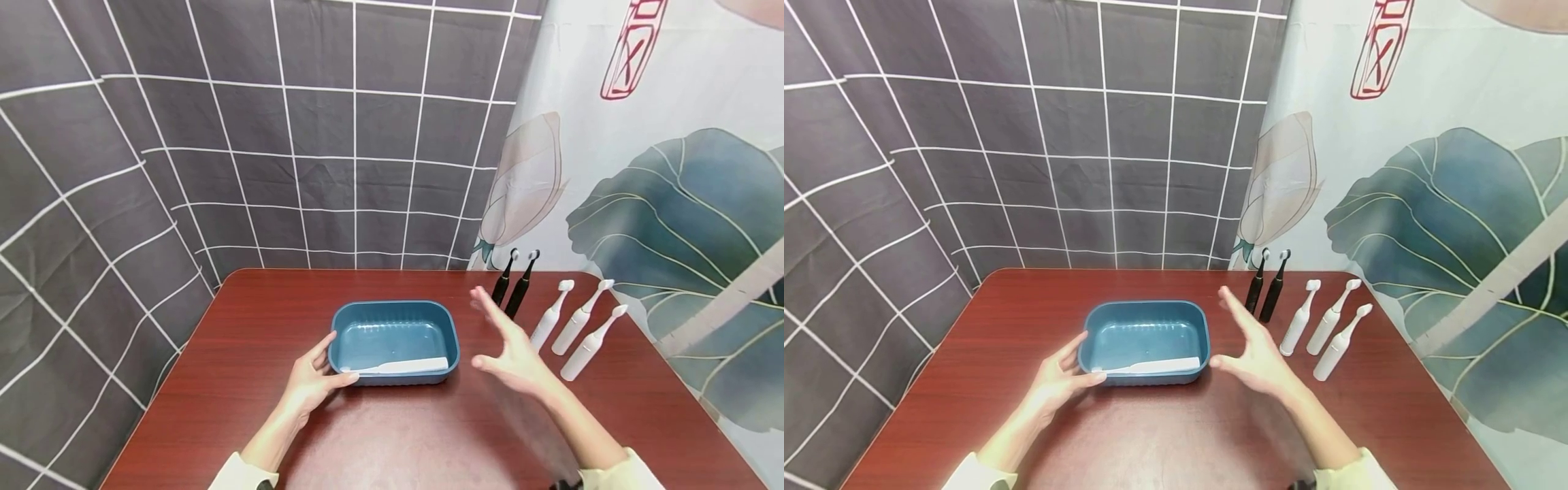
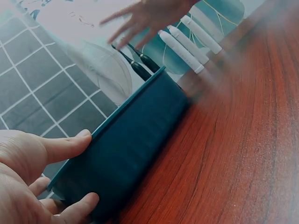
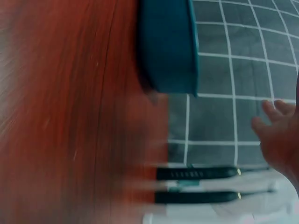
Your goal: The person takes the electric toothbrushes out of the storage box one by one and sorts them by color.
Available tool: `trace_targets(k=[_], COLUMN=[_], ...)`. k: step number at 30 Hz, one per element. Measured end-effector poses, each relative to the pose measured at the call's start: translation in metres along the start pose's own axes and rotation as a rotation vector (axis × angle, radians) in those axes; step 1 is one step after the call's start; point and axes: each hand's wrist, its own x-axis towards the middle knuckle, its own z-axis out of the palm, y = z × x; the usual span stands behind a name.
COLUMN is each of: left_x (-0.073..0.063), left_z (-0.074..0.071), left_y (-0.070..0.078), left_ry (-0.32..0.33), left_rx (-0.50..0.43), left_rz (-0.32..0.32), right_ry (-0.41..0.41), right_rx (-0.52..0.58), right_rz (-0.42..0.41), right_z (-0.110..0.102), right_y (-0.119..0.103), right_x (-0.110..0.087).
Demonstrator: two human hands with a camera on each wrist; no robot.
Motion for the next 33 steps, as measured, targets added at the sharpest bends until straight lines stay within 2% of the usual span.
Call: trace_targets(k=[6, 11, 16, 18, 23, 27, 33], left_x=[0.001, 0.002, 0.003, 0.003, 0.000, 0.000, 0.001], left_z=[0.000, 0.000, 0.000, -0.001, -0.001, 0.000, -0.001], left_y=[-0.001, -0.003, -0.004, -0.004, -0.002, -0.002, -0.001], left_ry=[0.001, 0.000, 0.008, 0.010, 0.003, 0.000, -0.001], left_rx=[-0.014, -0.013, 0.005, 0.012, 0.018, 0.007, 0.010], left_rz=[0.008, 0.021, 0.019, 0.014, 0.023, 0.015, 0.007], right_ry=[-0.221, -0.342, -0.434, -0.480, -0.569, -0.593, -0.596], right_rx=[-0.066, -0.110, -0.335, -0.414, -0.528, -0.595, -0.638], right_rz=[0.082, 0.196, 0.286, 0.285, 0.234, 0.201, 0.161], right_z=[0.037, 0.062, 0.081, 0.088, 0.104, 0.114, 0.123], right_y=[0.003, 0.003, 0.006, 0.008, 0.009, 0.011, 0.012], right_x=[0.033, 0.054, 0.069, 0.072, 0.077, 0.078, 0.079])
